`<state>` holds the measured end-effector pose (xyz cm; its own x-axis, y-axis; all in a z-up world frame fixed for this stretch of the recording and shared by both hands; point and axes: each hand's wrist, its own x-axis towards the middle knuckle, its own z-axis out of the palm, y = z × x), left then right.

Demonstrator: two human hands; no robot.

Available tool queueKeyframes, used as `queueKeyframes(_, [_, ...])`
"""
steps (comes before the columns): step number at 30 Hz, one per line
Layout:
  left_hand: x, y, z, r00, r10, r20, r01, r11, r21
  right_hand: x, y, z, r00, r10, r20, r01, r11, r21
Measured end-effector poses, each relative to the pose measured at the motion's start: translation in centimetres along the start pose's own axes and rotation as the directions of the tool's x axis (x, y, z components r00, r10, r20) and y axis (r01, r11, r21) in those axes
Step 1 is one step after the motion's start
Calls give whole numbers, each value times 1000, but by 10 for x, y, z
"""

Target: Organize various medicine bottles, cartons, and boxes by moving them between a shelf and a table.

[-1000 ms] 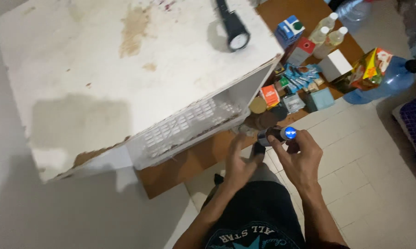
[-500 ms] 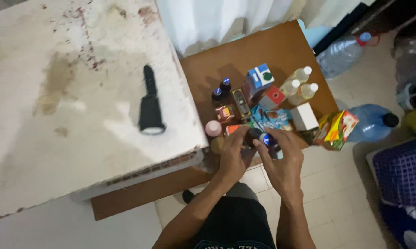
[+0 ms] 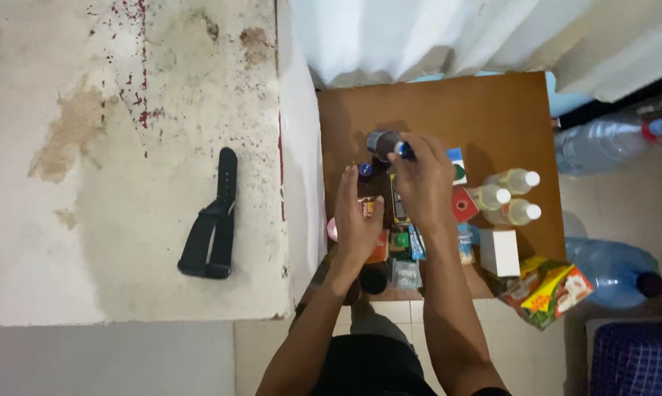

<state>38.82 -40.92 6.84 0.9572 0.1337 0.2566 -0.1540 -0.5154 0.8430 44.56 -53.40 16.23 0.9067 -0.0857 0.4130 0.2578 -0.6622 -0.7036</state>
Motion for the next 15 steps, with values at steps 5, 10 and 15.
queueKeyframes(5, [7,-25,11,995,-96,-36,96,995,-20,24,49,64,988,28,154,-38,997,62])
queueKeyframes(10, [10,-46,18,990,-143,-18,144,989,34,20,116,128,963,63,264,-79,996,48])
queueKeyframes(15, [8,-60,26,980,-195,-34,196,979,53,24,129,151,924,73,375,-51,996,-68])
